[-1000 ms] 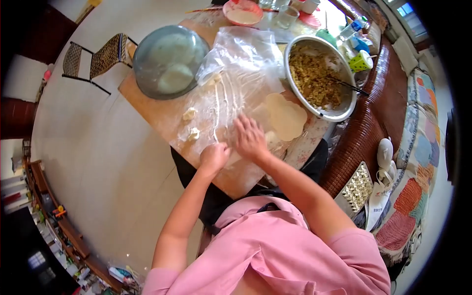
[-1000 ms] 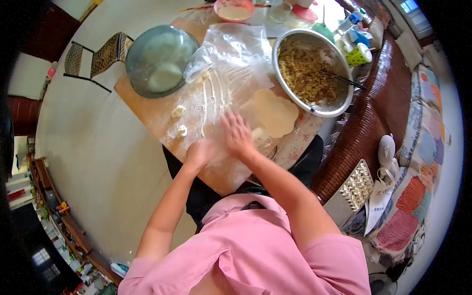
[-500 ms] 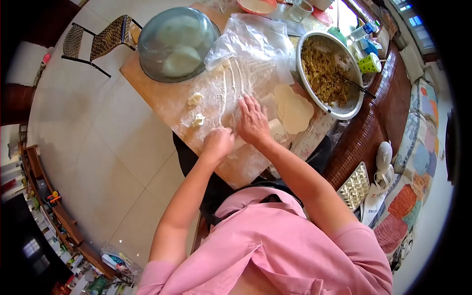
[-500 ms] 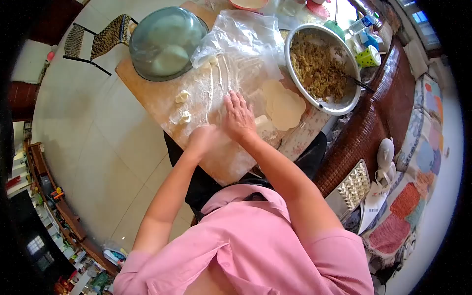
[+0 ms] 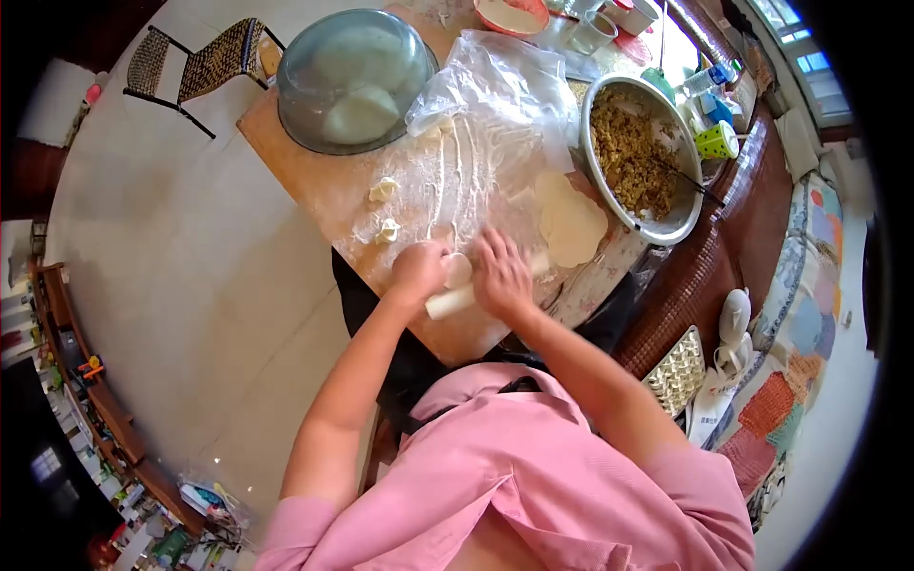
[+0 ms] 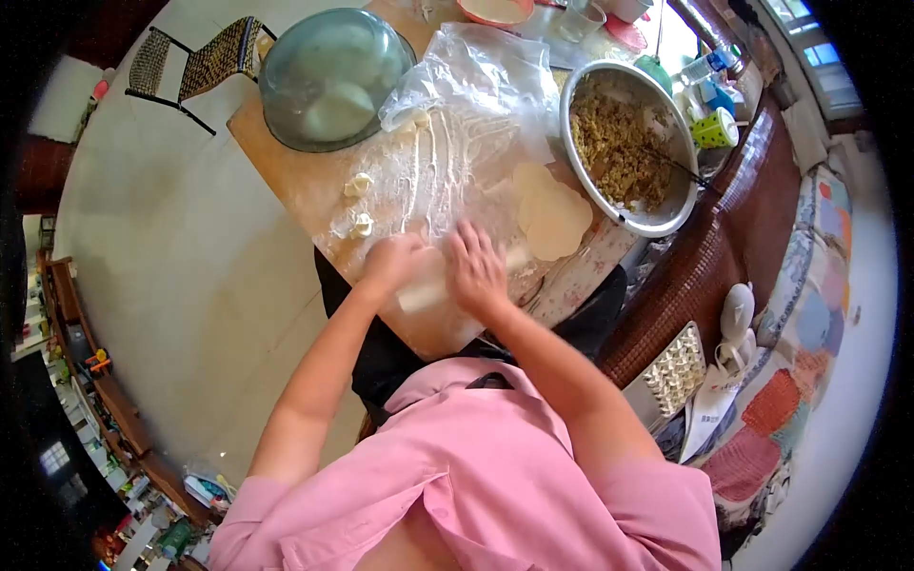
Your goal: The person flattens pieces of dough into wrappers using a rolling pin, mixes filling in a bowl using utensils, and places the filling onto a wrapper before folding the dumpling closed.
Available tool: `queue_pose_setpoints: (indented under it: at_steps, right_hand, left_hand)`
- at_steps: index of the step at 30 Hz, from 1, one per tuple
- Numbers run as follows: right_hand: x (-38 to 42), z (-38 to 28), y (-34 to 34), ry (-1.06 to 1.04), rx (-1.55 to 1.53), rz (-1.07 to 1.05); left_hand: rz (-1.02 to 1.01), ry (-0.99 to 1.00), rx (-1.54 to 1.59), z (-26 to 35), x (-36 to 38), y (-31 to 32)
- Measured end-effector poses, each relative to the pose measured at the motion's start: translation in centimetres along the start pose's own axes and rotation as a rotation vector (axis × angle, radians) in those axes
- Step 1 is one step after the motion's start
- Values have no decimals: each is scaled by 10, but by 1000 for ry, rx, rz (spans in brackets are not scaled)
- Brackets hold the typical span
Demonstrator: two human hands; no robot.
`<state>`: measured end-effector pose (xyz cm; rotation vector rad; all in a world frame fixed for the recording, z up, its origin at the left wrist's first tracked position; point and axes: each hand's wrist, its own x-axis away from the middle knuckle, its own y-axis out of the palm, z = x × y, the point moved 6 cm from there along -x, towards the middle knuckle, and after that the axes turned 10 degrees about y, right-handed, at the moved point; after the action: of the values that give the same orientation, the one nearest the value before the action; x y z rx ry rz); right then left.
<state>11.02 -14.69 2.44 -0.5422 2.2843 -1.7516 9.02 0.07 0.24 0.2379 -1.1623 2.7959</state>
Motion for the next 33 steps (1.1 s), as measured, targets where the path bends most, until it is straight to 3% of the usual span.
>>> queue_pose_setpoints:
  at_steps: [2,4,6,8,12,14,16,18,21,24,26,28,30,33]
  right_hand:
    - [-3,5,8,6,-7,15]
    - [-10,-1,15,41,-40,16]
    - [-50,-13,-5,76,-160,148]
    - [-54,-19,-14,76,-77,199]
    - [-3,1,1,-32,-135,150]
    - [7,1,6,-32,-60,145]
    - [-29,-10,7,25,-160,76]
    - [-58,-15,-1,139,-175,159]
    - [-22,-6,7,51,-124,162]
    - [6,-1,1,0,-86,85]
    - [6,-5,2,21,-102,23]
    - [-37,-12,1,136,-155,68]
    - [-45,-15,2,139,-154,126]
    - [-13,-5,8,79,-98,155]
  left_hand:
    - [16,-74,61,-11,4,-1]
    - [-114,-4,39,-6,9,4]
    - [-113,-44,14,8,5,3]
    - [19,74,-207,13,-8,3]
    - [122,-57,35,-6,3,-10]
    - [74,-158,111,-15,15,-10]
    - [29,-11,94,-6,19,-6]
    - [-22,-92,-13,2,12,-9]
    - [95,90,-148,1,-4,-9]
    - [131,-48,126,-22,6,-11]
    - [-8,-124,271,-24,21,-2]
    - [16,-68,169,-17,17,3]
    - [117,42,-185,0,4,-5]
    - [91,-14,-28,-4,2,-14]
